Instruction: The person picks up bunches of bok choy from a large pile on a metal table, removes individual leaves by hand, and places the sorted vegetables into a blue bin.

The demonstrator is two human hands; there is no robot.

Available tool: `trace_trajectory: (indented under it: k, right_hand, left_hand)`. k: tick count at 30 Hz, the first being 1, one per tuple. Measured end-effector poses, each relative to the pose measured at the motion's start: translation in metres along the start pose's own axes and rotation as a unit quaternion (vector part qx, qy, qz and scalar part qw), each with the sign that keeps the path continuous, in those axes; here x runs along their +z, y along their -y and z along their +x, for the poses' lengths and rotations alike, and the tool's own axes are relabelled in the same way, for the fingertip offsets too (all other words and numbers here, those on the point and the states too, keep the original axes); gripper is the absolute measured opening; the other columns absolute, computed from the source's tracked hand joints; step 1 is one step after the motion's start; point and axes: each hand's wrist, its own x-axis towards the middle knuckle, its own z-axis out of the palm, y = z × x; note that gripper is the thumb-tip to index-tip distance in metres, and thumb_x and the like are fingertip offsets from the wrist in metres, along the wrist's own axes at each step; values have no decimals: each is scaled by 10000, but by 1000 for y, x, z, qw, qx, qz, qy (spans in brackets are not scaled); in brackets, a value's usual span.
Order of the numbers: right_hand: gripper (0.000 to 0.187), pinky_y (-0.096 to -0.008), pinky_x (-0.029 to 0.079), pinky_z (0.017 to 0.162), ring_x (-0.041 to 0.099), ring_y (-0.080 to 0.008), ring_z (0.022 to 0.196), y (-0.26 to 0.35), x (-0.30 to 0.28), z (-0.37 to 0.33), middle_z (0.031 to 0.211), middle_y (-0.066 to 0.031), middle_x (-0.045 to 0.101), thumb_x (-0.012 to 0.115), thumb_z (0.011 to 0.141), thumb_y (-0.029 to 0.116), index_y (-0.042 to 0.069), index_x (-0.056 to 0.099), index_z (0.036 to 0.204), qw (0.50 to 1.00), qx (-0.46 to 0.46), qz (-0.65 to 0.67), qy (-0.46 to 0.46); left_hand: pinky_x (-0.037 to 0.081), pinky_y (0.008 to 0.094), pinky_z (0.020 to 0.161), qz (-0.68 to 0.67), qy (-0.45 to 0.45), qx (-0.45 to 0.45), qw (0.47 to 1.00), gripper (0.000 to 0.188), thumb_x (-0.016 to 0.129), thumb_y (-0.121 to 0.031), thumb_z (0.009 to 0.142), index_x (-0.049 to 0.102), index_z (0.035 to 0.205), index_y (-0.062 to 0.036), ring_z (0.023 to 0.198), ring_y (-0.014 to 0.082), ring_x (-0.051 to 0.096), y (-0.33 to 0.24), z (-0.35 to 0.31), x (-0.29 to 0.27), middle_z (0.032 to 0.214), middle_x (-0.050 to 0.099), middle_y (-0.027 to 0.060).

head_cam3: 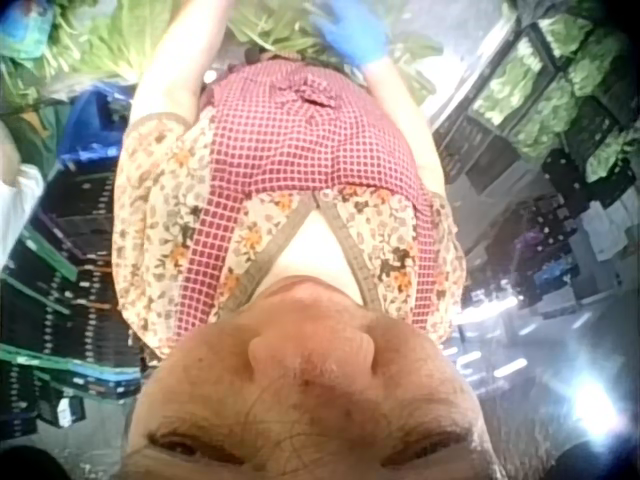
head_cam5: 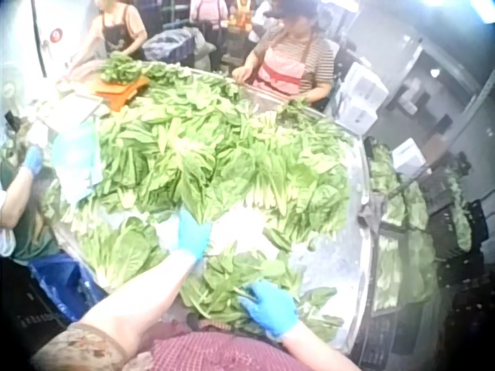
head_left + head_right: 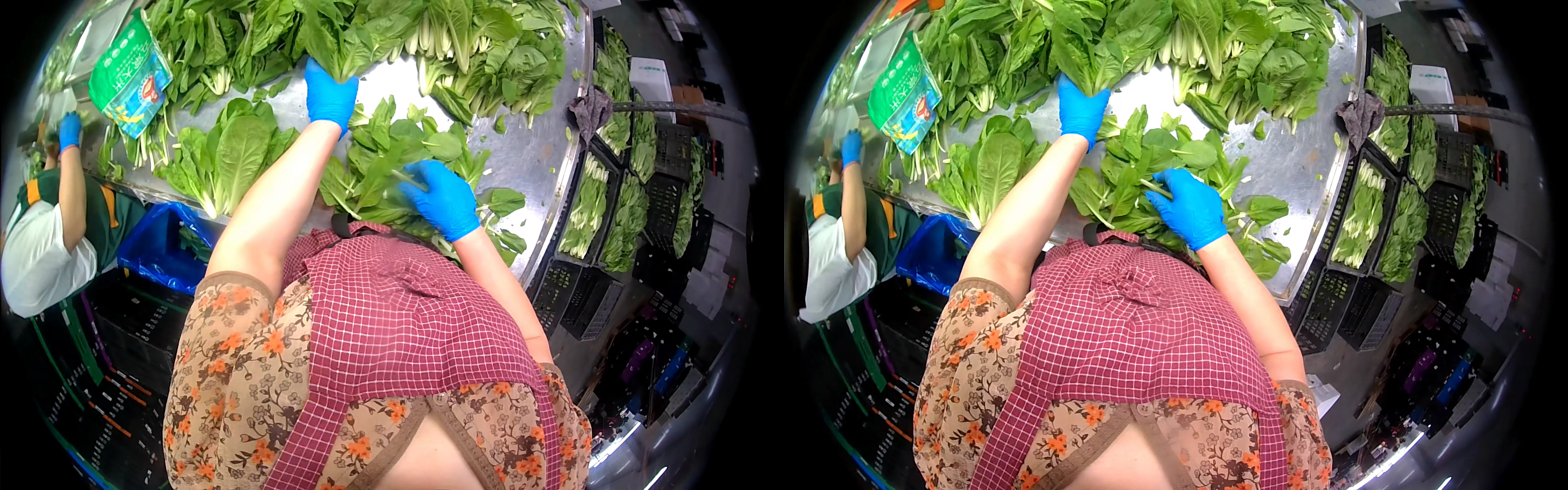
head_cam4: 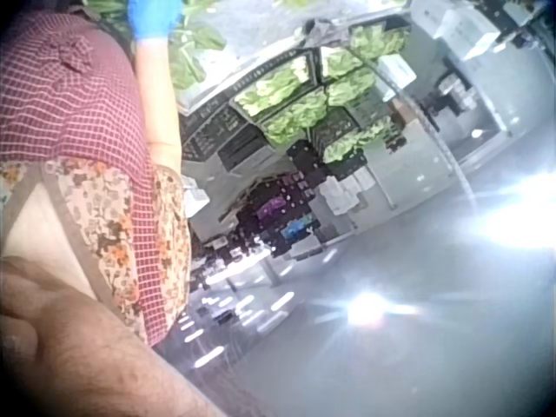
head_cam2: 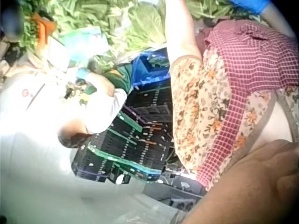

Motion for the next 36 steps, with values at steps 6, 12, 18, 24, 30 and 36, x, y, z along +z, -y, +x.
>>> trace_trajectory:
  k: [6, 12, 18, 24, 30, 36]
  right_hand:
    - [331, -314, 493, 633, 611, -195, 684, 16, -16, 6, 882, -70, 633, 669, 776, 270, 105, 600, 1055, 988, 59, 143, -14]
    - [300, -247, 469, 535, 580, -132, 606, 21, 0, 39, 797, -91, 631, 662, 816, 192, -7, 567, 1020, 843, 174, 509, -10]
    - [196, -237, 468, 548, 584, -123, 614, -4, -1, 27, 741, -58, 615, 682, 779, 131, 17, 578, 901, 930, 149, 325, -86]
    - [175, -245, 463, 571, 577, -128, 635, -23, 3, 21, 754, -47, 612, 677, 788, 155, 38, 579, 873, 928, 106, 330, -134]
    - [144, -251, 475, 580, 569, -151, 618, -12, -8, 18, 793, -98, 610, 618, 835, 120, 20, 547, 909, 671, 145, 726, -39]
    - [240, -254, 484, 612, 578, -148, 691, -9, 6, 9, 857, -99, 627, 595, 863, 131, -3, 553, 1058, 665, 155, 731, 24]
  left_hand:
    - [481, 338, 798, -139, 45, -163, 976, 429, 676, -41, 691, 527, 1085, 40, 901, 257, 606, -6, -6, -8, 1009, 620, 153]
    - [467, 310, 822, -346, 207, -282, 871, 388, 625, 1, 766, 511, 1137, 9, 978, 198, 575, -55, -80, -19, 1083, 588, 105]
    - [482, 285, 613, -205, 93, -240, 944, 250, 662, -27, 736, 592, 971, 19, 696, 165, 598, -42, -75, -54, 845, 636, 69]
    - [502, 293, 671, -317, -25, -179, 931, 143, 605, -19, 795, 580, 930, 24, 696, 182, 599, -40, -65, -73, 821, 606, 91]
    - [505, 296, 683, -387, 59, -243, 888, 202, 596, -34, 822, 569, 1007, 44, 726, 183, 601, -59, -86, -60, 849, 614, 101]
    - [508, 310, 703, -412, 119, -313, 848, 217, 569, -47, 843, 557, 1044, 35, 762, 184, 603, -51, -106, -49, 907, 620, 103]
